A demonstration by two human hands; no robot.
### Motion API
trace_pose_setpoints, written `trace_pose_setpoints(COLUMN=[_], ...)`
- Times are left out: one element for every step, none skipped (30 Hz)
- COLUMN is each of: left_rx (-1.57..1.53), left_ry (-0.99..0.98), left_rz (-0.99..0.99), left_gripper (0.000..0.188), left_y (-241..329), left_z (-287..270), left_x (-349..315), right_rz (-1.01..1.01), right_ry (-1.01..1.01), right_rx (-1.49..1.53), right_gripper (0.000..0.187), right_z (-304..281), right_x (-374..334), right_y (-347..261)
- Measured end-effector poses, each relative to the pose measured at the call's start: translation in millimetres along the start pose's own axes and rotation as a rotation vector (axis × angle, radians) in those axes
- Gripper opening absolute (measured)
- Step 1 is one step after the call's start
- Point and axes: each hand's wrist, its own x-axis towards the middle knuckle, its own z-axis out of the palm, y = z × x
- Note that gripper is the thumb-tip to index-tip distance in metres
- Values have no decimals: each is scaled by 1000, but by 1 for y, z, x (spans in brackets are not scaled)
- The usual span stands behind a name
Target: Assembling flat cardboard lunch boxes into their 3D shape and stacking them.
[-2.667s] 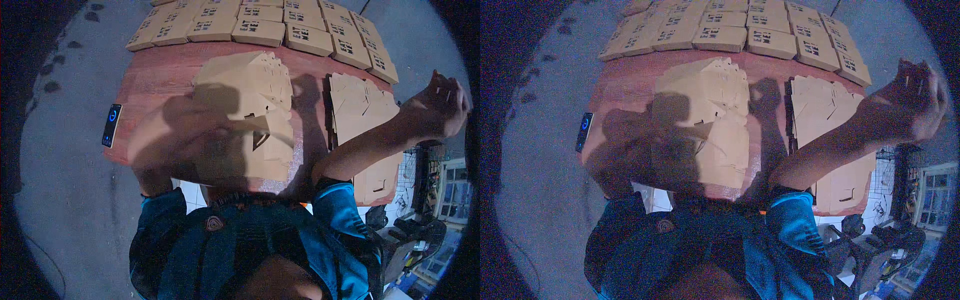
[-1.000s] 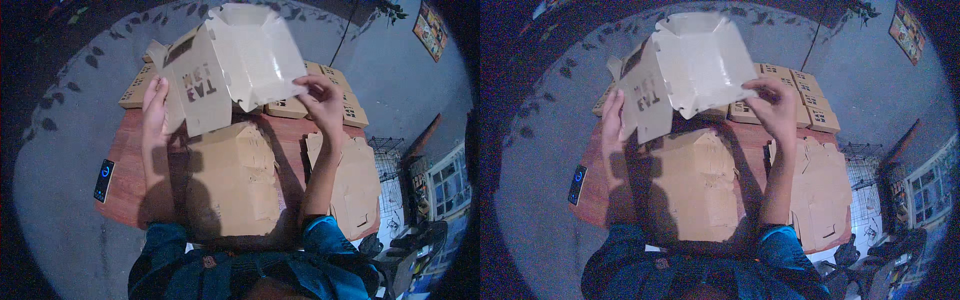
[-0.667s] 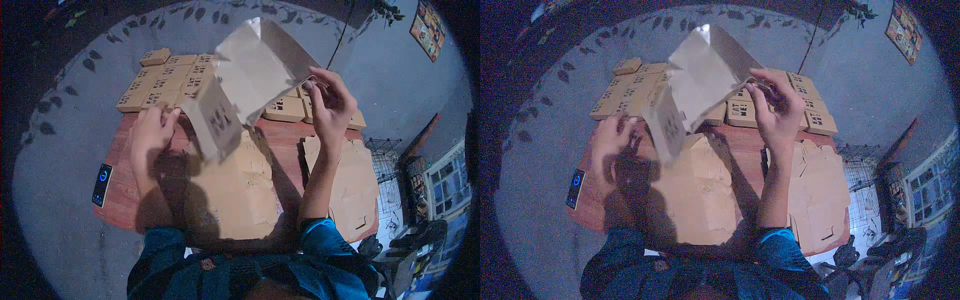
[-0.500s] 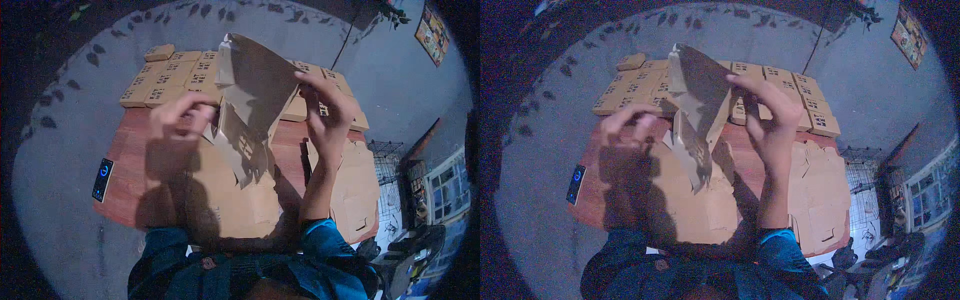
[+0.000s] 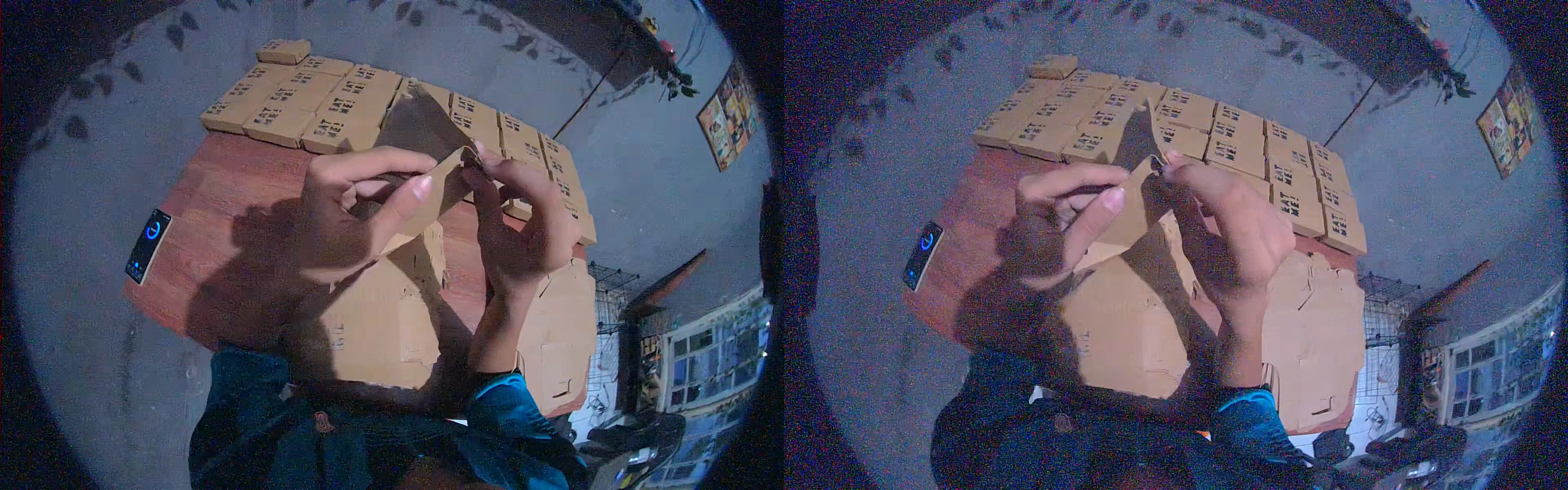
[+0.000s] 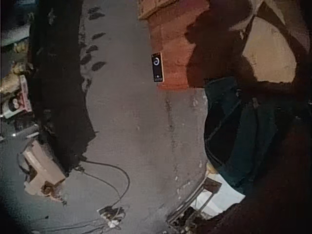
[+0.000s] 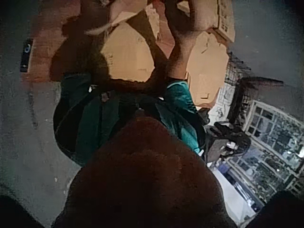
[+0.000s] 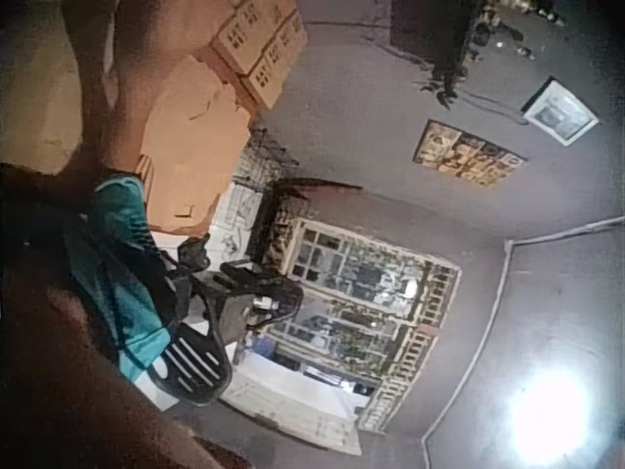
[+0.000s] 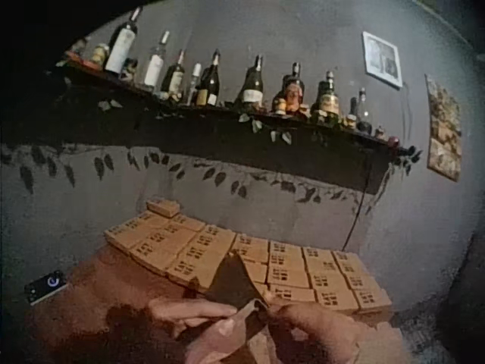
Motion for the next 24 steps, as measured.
trace_pose_setpoints(left_rx=[-5, 19, -5, 44, 30, 17, 17, 47, 37, 73, 49, 25, 22, 59, 60, 98, 96, 95, 95, 189, 231, 283, 220, 156], left_ry=[11, 17, 27, 26, 43, 60, 59, 64, 79, 67, 93, 120, 122, 108, 101, 93, 87, 80, 78, 54, 44, 24, 18, 13], left_rz=[3, 10, 42, 17, 0, -17, -16, -41, -50, -67, -64, -62, -65, -49, -15, -35, -10, 15, 12, 11, 40, 10, 106, 202], left_gripper=[20, 19, 19, 19, 19, 19, 19, 19, 19, 19, 19, 18, 18, 18, 18, 18, 18, 18, 18, 19, 20, 20, 21, 23], left_y=[0, 0, 0, 0, 0, 0, 1, 1, 2, 2, 2, 2, 2, 2, 2, 1, 1, 1, 1, 0, -1, -1, -3, -4], left_z=[0, 0, 0, 0, 0, 1, 1, 1, 1, 2, 3, 3, 3, 2, 2, 1, 0, -1, -3, -4, -4, -4, -3, -1], left_x=[0, -1, -1, -2, -2, -2, -2, -3, -3, -3, -4, -4, -4, -5, -6, -6, -6, -6, -7, -7, -6, -6, -6, -5], right_rz=[8, 10, 11, 1, 10, -38, -70, -85, -31, 22, 23, 19, 13, 17, 1, -6, -11, 0, 4, 12, 32, 52, 55, 119], right_ry=[-6, -3, -11, -27, -19, -61, -94, -102, -120, -140, -143, -138, -147, -138, -158, -166, -176, -166, -169, -155, -160, -163, -161, -113], right_rx=[7, 7, 53, 87, 99, 69, 37, 36, 40, 44, 42, 61, 78, 81, 83, 92, 84, 92, 100, 98, 83, 68, 67, 122], right_gripper=[28, 28, 26, 25, 25, 23, 22, 22, 22, 22, 22, 24, 25, 25, 25, 24, 24, 25, 25, 25, 24, 22, 22, 21], right_z=[0, 0, 0, 0, 0, 0, 0, -1, -2, -3, -3, -3, -3, -4, -4, -5, -5, -5, -6, -5, -5, -5, -4, -2], right_x=[0, 1, 1, 2, 4, 5, 6, 6, 5, 4, 4, 4, 4, 4, 5, 6, 6, 7, 7, 7, 7, 7, 7, 6], right_y=[0, 0, 1, 1, 1, 1, 0, -1, -3, -5, -5, -5, -6, -5, -5, -5, -5, -6, -7, -7, -8, -7, -7, -6])
